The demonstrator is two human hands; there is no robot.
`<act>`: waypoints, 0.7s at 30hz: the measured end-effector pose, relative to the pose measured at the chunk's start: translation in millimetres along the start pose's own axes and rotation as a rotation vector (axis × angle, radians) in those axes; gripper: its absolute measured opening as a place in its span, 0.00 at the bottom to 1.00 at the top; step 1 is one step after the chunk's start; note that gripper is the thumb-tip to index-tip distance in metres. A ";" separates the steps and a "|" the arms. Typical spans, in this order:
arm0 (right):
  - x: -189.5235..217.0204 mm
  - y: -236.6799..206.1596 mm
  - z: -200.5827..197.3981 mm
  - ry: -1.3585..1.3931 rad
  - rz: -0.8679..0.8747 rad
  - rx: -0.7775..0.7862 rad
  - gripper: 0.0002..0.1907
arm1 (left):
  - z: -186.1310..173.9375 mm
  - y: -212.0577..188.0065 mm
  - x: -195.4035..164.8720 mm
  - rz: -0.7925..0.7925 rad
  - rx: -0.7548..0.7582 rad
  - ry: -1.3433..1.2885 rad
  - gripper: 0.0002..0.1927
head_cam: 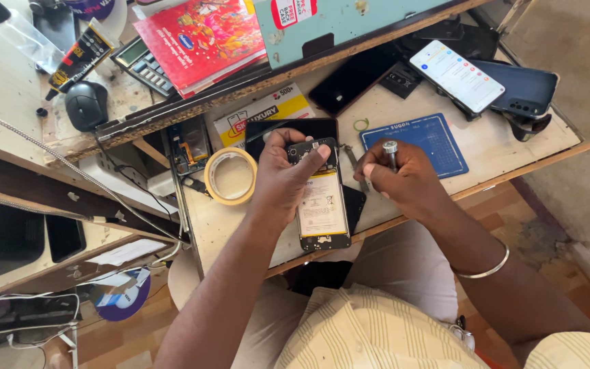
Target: The person uses a screwdriver to unscrew components inside a smartphone with its back cover removed, then lifts out the battery and works on the internal parts. They later press the back cover onto the phone and press along its edges to close it.
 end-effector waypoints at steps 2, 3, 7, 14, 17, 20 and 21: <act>3.1 2.5 1.7 -0.096 -0.012 -0.031 0.01 | -0.3 -2.3 -5.6 0.014 -0.019 0.025 0.19; 6.3 4.0 3.5 -0.080 -0.040 -0.026 0.01 | -0.6 -3.3 -8.5 0.024 -0.022 0.027 0.18; 27.7 14.4 7.1 -0.121 -0.191 -0.005 0.03 | -6.0 -0.6 -17.6 0.107 -0.083 0.022 0.16; 61.1 47.2 15.1 -0.466 -0.164 -0.052 0.06 | -22.1 2.3 -15.3 0.152 -0.197 0.009 0.16; 78.2 62.6 27.2 -0.405 -0.247 0.096 0.08 | -24.2 5.2 -12.6 0.160 -0.206 0.014 0.17; 80.4 79.5 28.0 -0.542 -0.149 0.137 0.06 | -26.0 8.6 -11.8 0.173 -0.213 0.000 0.17; 81.5 85.0 28.8 -0.564 -0.149 0.161 0.06 | -26.5 9.7 -11.7 0.175 -0.216 -0.002 0.17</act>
Point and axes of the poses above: each hand's wrist, its own y-axis towards the middle knuckle, its own z-axis out of the palm, x = y × z, the point moved 6 cm from there along y, towards the middle knuckle, and after that the axes turned 5 degrees about z, right-handed, at the moved point
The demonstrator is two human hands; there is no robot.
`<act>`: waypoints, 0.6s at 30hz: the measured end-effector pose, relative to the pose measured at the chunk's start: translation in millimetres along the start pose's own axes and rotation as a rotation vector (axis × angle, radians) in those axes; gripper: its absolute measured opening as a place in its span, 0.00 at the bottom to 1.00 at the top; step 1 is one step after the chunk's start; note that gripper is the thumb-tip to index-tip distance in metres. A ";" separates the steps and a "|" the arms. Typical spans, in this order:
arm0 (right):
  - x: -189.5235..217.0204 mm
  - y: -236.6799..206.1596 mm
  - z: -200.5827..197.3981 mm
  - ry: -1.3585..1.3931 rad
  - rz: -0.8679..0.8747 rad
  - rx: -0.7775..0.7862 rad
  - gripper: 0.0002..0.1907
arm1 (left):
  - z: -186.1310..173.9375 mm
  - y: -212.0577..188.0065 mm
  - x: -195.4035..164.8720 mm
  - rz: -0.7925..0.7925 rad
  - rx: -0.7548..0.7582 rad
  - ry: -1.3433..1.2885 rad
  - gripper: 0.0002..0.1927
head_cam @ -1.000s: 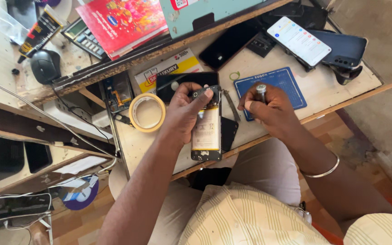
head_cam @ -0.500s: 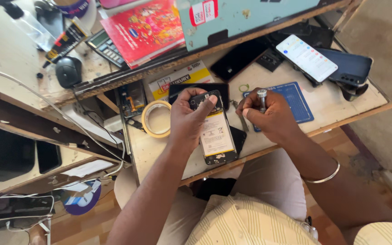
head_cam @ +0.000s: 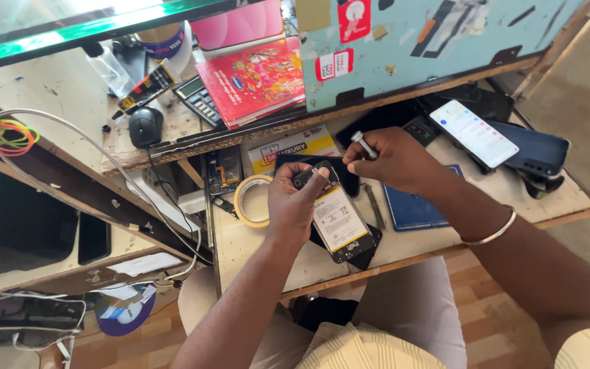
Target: The person uses a screwdriver to unscrew components inside a smartphone with its back cover removed, then lifts out the battery and works on the internal parts. They later press the back cover onto the phone and press along its edges to close it.
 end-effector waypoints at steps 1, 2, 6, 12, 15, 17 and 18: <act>-0.2 6.1 0.0 -0.019 -0.005 0.024 0.07 | -0.2 0.9 0.2 0.001 -0.004 0.000 0.17; -1.0 11.8 0.7 -0.036 -0.012 0.047 0.07 | -0.5 1.6 0.1 0.002 -0.011 0.009 0.17; -5.5 28.2 5.9 0.080 -0.094 0.154 0.09 | 2.1 5.7 0.5 0.011 -0.026 0.037 0.17; -34.2 31.4 18.5 0.275 0.059 0.205 0.08 | -0.4 15.5 -0.5 0.031 -0.042 0.036 0.16; -37.7 28.0 17.8 0.314 0.028 0.172 0.07 | -2.0 14.7 1.3 0.033 -0.055 0.073 0.16; -36.8 27.3 18.4 0.400 0.035 0.155 0.07 | -1.4 13.7 -0.3 0.050 -0.052 0.121 0.15; -37.5 26.1 19.7 0.410 0.073 0.153 0.07 | -0.6 12.0 -1.4 0.062 -0.049 0.152 0.15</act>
Point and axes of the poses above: each hand's wrist, its own y-axis towards the middle knuckle, its own z-axis out of the palm, x = y × z, the point moved 6 cm from there along y, towards the middle knuckle, and after that the axes turned 5 degrees about z, right-handed, at the moved point
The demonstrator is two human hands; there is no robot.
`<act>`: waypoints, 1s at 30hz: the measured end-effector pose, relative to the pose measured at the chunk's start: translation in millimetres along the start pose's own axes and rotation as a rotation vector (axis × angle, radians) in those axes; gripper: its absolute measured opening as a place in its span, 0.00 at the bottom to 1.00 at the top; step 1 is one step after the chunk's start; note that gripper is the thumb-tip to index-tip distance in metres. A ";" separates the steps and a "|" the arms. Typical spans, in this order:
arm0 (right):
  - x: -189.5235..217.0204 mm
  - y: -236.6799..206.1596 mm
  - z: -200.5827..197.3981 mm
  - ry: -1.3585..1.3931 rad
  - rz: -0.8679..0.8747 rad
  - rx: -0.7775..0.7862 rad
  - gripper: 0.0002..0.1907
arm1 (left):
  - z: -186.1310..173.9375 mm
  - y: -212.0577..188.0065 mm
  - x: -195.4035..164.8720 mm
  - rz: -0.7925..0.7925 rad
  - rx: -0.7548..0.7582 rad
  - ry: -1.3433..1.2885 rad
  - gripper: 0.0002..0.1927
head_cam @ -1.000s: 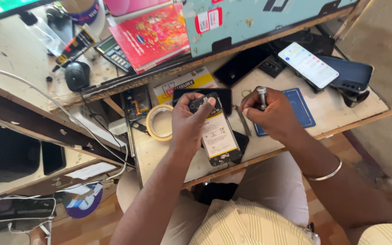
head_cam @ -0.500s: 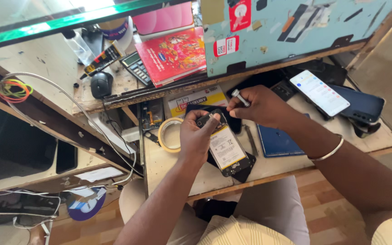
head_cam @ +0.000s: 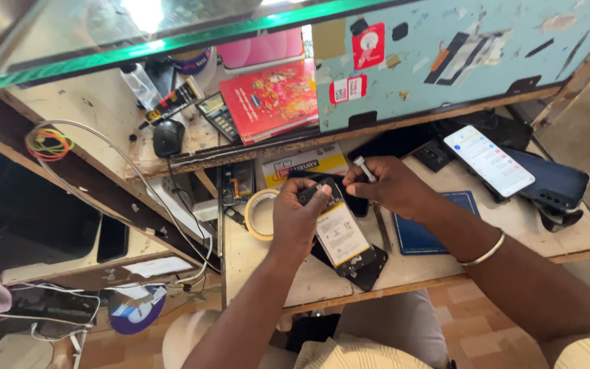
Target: The person uses a screwdriver to unscrew components inside a smartphone with its back cover removed, then lifts out the battery and works on the internal parts. They later press the back cover onto the phone and press along its edges to close it.
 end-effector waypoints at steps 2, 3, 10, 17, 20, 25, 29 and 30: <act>-0.2 -1.3 0.5 0.021 0.064 -0.022 0.07 | 2.4 0.7 -3.5 0.016 0.010 0.047 0.14; 1.1 -2.1 1.7 0.003 0.072 -0.024 0.07 | 2.9 -0.4 -4.2 0.010 0.012 0.066 0.14; -4.4 -7.2 10.2 0.048 0.189 -0.026 0.11 | 4.6 -6.9 -6.7 0.027 0.030 0.200 0.14; -15.0 0.0 14.1 0.002 0.231 -0.050 0.09 | 3.9 -8.0 -12.3 0.098 0.035 0.449 0.15; -21.8 0.8 19.2 0.085 0.257 -0.023 0.08 | 6.0 -8.9 -14.1 0.158 0.055 0.553 0.15; -25.0 -0.8 18.9 0.039 0.153 -0.019 0.11 | 9.5 -8.0 -11.2 0.245 0.094 0.445 0.15; -27.6 -1.6 17.1 0.083 0.142 -0.040 0.08 | 4.2 -7.7 -14.7 0.338 0.069 0.638 0.14; -27.2 -2.2 16.3 0.085 0.138 -0.046 0.08 | 4.7 -7.7 -15.0 0.341 0.079 0.602 0.14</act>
Point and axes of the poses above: each hand's wrist, its own y-axis towards the middle knuckle, its own z-axis out of the palm, x = y × z, the point moved 6 cm from there along y, towards the middle knuckle, and after that the axes turned 5 degrees about z, right-handed, at the moved point
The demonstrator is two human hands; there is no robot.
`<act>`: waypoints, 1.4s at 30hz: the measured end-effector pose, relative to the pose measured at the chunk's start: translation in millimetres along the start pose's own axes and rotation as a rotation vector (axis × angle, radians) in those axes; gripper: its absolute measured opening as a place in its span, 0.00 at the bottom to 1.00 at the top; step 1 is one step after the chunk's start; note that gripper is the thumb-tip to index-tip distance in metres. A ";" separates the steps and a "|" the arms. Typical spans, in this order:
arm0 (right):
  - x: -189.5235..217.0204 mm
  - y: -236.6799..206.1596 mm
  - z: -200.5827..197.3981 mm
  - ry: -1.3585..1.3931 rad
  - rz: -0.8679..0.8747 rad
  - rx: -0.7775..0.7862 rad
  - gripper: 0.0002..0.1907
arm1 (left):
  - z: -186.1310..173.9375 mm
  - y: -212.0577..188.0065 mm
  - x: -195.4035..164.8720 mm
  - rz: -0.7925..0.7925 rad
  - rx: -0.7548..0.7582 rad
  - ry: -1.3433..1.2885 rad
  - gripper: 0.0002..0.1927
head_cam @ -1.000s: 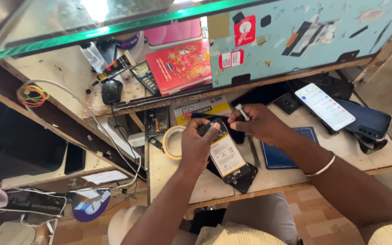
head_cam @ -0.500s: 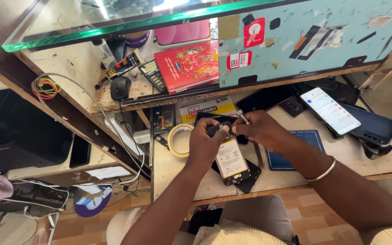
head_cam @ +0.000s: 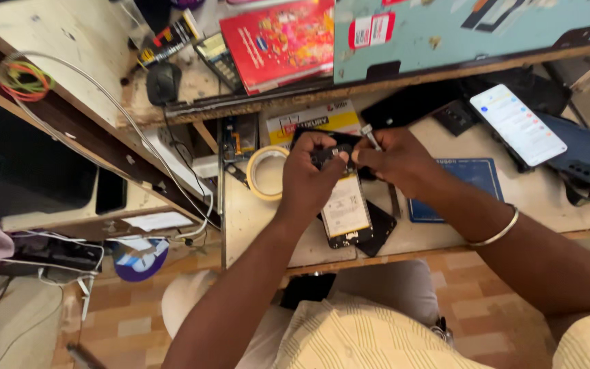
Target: The person uses a screwdriver to unscrew components inside a smartphone with its back cover removed, then lifts out the battery and works on the internal parts. They later press the back cover onto the phone and press along its edges to close it.
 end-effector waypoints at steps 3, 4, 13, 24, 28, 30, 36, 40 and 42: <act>2.1 -2.2 -0.6 0.044 -0.010 -0.006 0.08 | 1.6 -1.2 -3.1 -0.023 0.014 -0.106 0.13; 3.3 -2.7 -0.8 0.085 -0.012 -0.001 0.08 | 2.6 -1.7 -5.0 -0.034 0.019 -0.141 0.13; 9.0 -4.2 -1.5 0.131 -0.072 0.026 0.07 | 6.0 -1.8 -16.7 -0.049 0.044 -0.100 0.13; 19.6 -8.9 -1.8 -0.157 -0.155 -0.075 0.05 | 4.1 2.6 -16.2 0.062 0.058 -0.082 0.11; 29.6 -14.8 -11.1 -0.192 -0.143 -0.039 0.07 | 4.0 4.6 -7.6 -0.067 0.055 -0.207 0.11; 34.1 -17.0 -14.6 -0.285 -0.175 -0.080 0.07 | -0.4 4.3 -7.3 -0.081 0.044 -0.091 0.11; 42.3 -18.6 -17.0 -0.183 -0.289 -0.117 0.06 | 0.7 6.5 -10.8 -0.065 0.063 -0.116 0.11; 40.6 -18.3 -16.2 -0.222 -0.219 -0.092 0.05 | 0.0 6.8 -11.2 -0.071 0.061 -0.117 0.11; 37.8 -18.8 -15.1 -0.259 -0.170 -0.096 0.05 | -0.7 6.4 -12.2 -0.074 0.073 -0.079 0.11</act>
Point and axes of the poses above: each hand's wrist, its own y-axis towards the middle knuckle, its own z-axis out of the palm, x = y × z, the point moved 6 cm from there along y, towards the middle knuckle, and after that the axes turned 5 degrees about z, right-handed, at the moved point
